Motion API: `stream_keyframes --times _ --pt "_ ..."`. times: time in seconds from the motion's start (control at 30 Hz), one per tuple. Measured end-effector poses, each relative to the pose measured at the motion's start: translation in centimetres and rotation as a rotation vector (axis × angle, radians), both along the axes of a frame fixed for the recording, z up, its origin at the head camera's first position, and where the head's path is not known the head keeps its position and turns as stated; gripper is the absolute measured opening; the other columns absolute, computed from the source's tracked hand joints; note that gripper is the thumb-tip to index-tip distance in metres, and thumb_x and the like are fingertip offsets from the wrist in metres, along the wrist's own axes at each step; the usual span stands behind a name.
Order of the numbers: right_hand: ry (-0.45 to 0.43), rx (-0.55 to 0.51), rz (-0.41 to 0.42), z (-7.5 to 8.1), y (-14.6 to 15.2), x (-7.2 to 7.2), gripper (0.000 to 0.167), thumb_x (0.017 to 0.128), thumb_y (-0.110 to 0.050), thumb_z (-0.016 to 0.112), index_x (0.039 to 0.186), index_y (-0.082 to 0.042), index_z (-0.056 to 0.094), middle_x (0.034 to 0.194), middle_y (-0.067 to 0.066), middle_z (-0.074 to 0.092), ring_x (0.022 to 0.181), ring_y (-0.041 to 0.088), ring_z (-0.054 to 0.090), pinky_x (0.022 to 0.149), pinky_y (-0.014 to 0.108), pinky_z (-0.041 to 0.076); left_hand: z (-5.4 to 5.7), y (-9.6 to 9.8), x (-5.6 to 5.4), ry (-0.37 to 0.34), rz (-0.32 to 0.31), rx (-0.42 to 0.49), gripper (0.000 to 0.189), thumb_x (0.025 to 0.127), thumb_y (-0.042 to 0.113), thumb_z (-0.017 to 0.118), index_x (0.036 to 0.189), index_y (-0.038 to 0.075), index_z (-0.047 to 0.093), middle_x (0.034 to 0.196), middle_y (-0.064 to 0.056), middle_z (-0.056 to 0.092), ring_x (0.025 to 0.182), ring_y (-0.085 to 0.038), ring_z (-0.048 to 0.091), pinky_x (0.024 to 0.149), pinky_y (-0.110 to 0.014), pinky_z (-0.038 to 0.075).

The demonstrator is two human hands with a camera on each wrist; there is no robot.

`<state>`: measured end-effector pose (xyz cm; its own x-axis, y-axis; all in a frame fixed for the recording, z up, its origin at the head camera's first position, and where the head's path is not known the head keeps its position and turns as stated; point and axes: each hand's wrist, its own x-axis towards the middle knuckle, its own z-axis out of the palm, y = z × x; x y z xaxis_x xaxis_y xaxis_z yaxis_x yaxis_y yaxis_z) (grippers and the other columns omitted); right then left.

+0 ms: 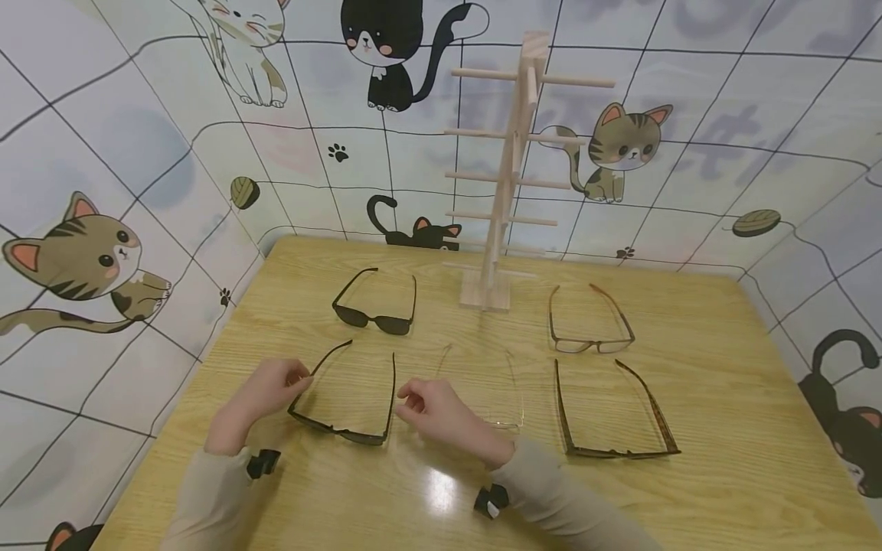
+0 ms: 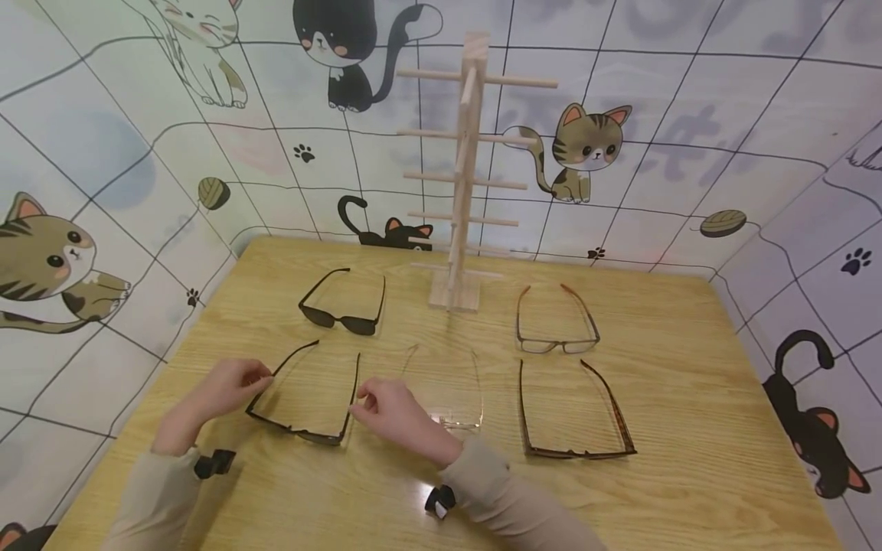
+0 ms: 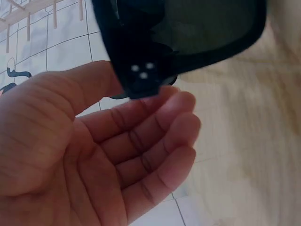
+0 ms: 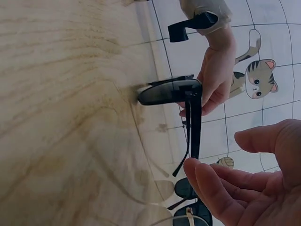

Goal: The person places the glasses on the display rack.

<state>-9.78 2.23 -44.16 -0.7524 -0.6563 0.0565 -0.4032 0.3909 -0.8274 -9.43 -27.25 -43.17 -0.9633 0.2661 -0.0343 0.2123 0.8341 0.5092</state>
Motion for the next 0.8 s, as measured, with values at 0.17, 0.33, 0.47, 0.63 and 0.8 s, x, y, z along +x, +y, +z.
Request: stream_keyframes --times 0.17,0.33,0.47,0.63,0.8 --pt "-0.061 0.000 -0.008 -0.5 -0.6 0.4 0.016 0.089 -0.009 0.062 0.094 0.007 0.065 0.072 0.010 0.066 0.057 0.004 0.056 0.053 0.016 0.048 -0.5 -0.3 0.2 0.001 -0.007 0.042 0.010 0.088 0.005 0.062 0.083 -0.001 0.067 0.072 0.000 0.063 0.065 -0.012 0.055 0.058 -0.030 0.047" --pt "-0.116 -0.012 -0.027 -0.9 -1.0 0.7 0.015 0.089 -0.008 0.062 0.090 0.006 0.067 0.066 0.010 0.065 0.047 0.003 0.053 0.048 0.016 0.046 -0.8 -0.6 0.3 -0.015 -0.005 0.072 0.010 0.089 0.005 0.061 0.083 -0.001 0.067 0.075 -0.002 0.064 0.067 -0.013 0.058 0.059 -0.030 0.048" --pt "-0.149 -0.011 -0.041 -1.3 -1.3 0.8 0.016 0.090 -0.008 0.061 0.091 0.006 0.068 0.060 0.012 0.063 0.041 0.003 0.049 0.044 0.016 0.044 -0.7 -0.8 0.3 -0.048 -0.001 0.097 0.012 0.090 0.006 0.060 0.086 -0.003 0.067 0.076 -0.004 0.065 0.065 -0.013 0.057 0.057 -0.029 0.048" --pt "-0.191 -0.025 -0.050 -1.6 -1.6 0.9 0.016 0.090 -0.007 0.060 0.083 0.006 0.067 0.058 0.016 0.062 0.040 0.012 0.053 0.040 0.017 0.042 -0.9 -1.0 0.5 -0.091 0.000 0.143 0.015 0.091 0.008 0.058 0.090 -0.004 0.067 0.068 0.000 0.061 0.052 -0.006 0.048 0.050 -0.025 0.044" --pt "-0.266 -0.055 -0.047 -1.8 -1.7 1.0 0.022 0.091 -0.006 0.058 0.075 0.006 0.065 0.057 0.018 0.062 0.046 0.030 0.060 0.039 0.022 0.047 -1.0 -1.1 0.6 -0.143 0.005 0.209 0.018 0.093 0.009 0.057 0.093 -0.007 0.065 0.065 -0.002 0.060 0.046 -0.005 0.045 0.046 -0.024 0.044"
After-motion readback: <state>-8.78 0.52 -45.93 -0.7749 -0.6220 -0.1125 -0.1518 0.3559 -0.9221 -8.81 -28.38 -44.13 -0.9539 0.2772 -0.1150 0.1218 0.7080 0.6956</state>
